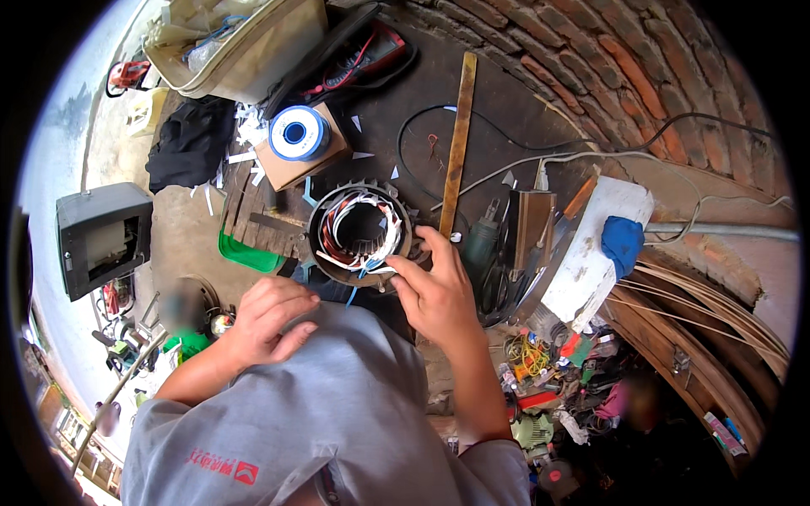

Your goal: The person winds a white insulating strip around the copper windings of a motor stator. They repeatedly pull the strip, wrap it around the coils, and tuck the ends into the slots to secure the insulation.

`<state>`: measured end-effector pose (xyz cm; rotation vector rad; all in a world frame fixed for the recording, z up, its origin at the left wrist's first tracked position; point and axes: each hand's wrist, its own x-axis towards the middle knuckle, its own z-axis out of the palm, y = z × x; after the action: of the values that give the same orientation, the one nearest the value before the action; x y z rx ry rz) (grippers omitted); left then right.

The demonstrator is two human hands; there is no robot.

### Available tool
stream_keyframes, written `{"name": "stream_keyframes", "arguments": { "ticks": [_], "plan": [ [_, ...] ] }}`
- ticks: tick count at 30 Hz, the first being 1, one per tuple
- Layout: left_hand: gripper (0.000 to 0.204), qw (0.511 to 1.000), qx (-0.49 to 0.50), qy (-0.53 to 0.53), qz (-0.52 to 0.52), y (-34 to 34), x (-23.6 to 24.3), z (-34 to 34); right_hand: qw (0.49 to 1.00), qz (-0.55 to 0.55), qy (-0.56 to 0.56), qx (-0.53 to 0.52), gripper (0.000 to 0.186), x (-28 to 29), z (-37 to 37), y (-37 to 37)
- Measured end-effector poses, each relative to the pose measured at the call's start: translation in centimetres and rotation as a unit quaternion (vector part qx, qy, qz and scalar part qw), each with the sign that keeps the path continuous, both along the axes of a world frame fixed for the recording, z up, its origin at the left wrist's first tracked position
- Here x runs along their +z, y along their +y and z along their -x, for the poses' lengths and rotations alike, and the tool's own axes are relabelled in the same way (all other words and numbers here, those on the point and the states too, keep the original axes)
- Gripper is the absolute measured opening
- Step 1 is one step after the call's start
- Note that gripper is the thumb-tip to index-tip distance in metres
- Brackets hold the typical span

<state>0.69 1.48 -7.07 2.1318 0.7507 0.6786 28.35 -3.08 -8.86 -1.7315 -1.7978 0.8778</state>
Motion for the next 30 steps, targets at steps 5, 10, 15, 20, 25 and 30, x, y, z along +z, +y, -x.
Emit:
{"name": "stream_keyframes", "arguments": {
  "ticks": [5,10,15,20,25,30],
  "plan": [
    [0.024,0.997,-0.036,0.028,0.067,-1.3,0.8,-1.5,0.991,-0.089,-0.090,0.052,0.017,0.8,-0.3,0.8],
    [0.020,0.970,-0.046,0.027,0.238,-2.7,1.6,-3.0,0.999,0.029,-0.017,0.022,0.013,3.8,-0.4,-0.3],
    [0.057,0.950,-0.031,-0.060,0.304,-4.6,2.8,-7.1,0.815,0.369,0.438,-0.085,0.017,7.9,-0.3,-2.6],
    [0.038,0.880,-0.144,-0.126,0.435,-5.3,4.1,-9.6,0.758,0.200,0.613,-0.095,0.015,11.8,-1.2,-4.8],
    [0.016,0.899,-0.153,-0.145,0.384,-4.6,6.4,-6.6,0.695,-0.026,0.712,-0.092,0.027,13.5,-5.3,-6.0],
    [0.013,0.917,-0.075,-0.048,0.389,-3.3,7.5,-2.7,0.673,-0.051,0.706,-0.215,0.030,11.5,-8.1,-7.3]
  ]
}}
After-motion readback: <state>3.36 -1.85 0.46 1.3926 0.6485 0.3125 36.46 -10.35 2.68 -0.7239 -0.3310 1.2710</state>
